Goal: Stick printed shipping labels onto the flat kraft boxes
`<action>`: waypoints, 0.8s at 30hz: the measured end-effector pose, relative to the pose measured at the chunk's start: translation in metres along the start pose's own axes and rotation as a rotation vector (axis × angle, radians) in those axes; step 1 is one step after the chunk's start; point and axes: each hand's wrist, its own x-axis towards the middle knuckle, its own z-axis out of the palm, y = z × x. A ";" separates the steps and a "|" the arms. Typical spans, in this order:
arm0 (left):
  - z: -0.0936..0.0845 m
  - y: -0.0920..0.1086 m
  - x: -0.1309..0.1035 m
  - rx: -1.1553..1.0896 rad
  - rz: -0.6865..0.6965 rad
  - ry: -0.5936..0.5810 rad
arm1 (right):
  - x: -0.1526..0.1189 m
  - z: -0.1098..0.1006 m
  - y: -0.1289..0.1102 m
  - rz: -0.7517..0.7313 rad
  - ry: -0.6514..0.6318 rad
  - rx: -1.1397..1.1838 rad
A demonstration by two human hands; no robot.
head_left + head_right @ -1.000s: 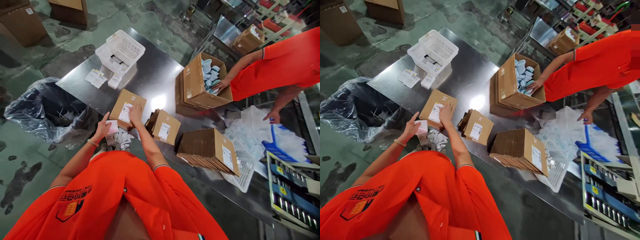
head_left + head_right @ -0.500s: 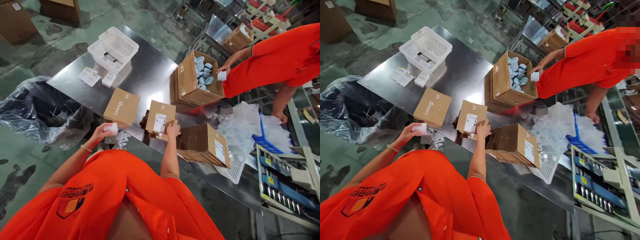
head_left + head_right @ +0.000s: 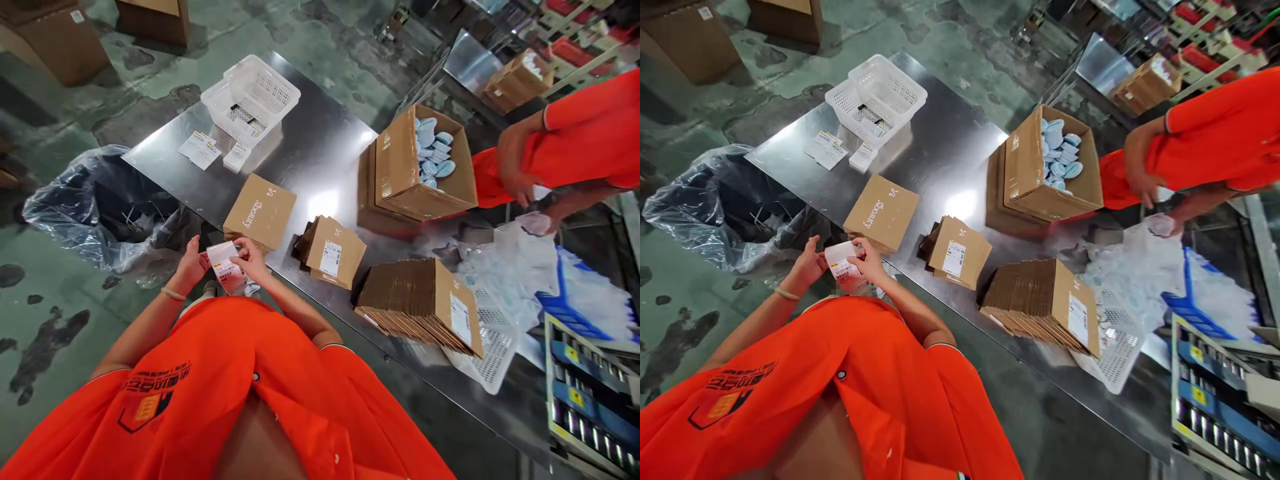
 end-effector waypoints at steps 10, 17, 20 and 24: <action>0.030 -0.006 -0.021 0.323 0.230 -0.294 | 0.004 -0.010 -0.010 -0.021 0.107 -0.143; 0.060 -0.009 -0.001 0.365 0.184 -0.371 | -0.003 -0.037 -0.013 -0.238 0.350 -0.448; 0.057 -0.016 0.004 0.394 0.035 -0.478 | 0.037 -0.064 -0.025 -0.220 0.493 -0.523; 0.046 -0.027 0.012 0.393 -0.026 -0.432 | 0.106 -0.098 -0.035 -0.028 0.572 -0.613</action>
